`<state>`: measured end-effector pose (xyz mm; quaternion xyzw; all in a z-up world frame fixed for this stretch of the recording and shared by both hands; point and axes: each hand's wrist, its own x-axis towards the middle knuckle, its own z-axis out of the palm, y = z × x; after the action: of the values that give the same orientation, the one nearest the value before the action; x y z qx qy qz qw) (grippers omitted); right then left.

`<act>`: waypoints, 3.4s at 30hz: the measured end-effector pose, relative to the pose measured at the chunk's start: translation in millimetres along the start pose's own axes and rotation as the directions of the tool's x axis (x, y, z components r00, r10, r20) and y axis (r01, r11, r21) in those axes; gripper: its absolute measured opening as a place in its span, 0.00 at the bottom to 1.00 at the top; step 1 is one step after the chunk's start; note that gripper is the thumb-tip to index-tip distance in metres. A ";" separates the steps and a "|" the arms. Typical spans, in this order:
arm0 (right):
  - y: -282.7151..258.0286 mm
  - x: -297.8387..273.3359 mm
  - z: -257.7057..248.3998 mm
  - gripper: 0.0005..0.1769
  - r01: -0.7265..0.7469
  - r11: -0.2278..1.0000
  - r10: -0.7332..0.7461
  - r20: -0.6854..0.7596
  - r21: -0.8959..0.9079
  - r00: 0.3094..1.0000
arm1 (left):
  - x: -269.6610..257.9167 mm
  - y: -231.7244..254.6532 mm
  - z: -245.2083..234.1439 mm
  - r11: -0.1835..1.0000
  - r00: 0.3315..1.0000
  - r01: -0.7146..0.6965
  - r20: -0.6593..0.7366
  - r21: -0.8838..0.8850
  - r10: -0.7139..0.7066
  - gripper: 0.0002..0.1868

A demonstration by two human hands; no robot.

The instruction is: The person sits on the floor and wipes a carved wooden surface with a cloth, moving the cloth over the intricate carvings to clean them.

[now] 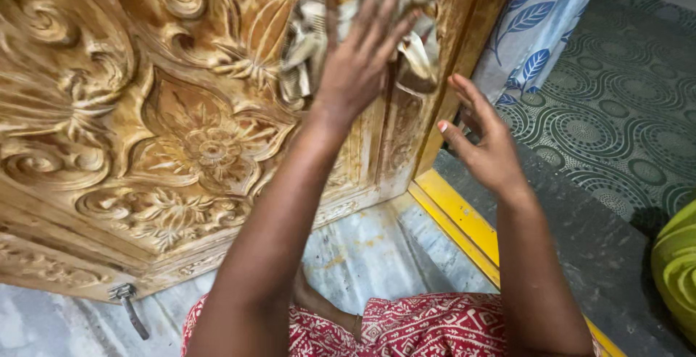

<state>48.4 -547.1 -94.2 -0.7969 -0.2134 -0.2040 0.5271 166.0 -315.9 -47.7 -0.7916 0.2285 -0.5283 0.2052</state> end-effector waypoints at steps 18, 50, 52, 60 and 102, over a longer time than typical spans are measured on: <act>-11.8 -5.7 8.5 0.39 0.013 0.998 -0.010 0.042 -0.066 0.999 | -56.0 -120.3 -42.4 0.929 0.967 0.252 0.045 -0.272 -0.249 0.22; -12.4 -2.1 30.1 0.39 -0.018 0.993 0.030 0.103 -0.113 0.994 | -141.6 -104.5 -85.7 0.897 0.885 0.442 0.157 0.020 -0.439 0.35; -12.5 -3.0 29.7 0.38 -0.009 0.995 0.020 0.106 -0.102 0.994 | -148.6 -89.3 -83.0 0.884 0.863 0.468 0.205 0.020 -0.461 0.35; -20.4 -4.8 17.1 0.39 -0.040 0.994 0.048 0.071 -0.104 0.996 | -163.4 -14.2 -61.3 0.897 0.869 0.441 0.245 0.011 -0.430 0.27; -10.2 -3.2 -8.7 0.39 -0.004 1.000 0.004 -0.004 0.005 1.000 | -95.3 -28.8 -16.9 0.994 0.992 -0.090 0.094 0.069 0.084 0.24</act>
<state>39.2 -551.9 -85.2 -0.7955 -0.2114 -0.2041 0.5299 122.3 -238.7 -96.1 -0.7961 0.2339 -0.4902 0.2670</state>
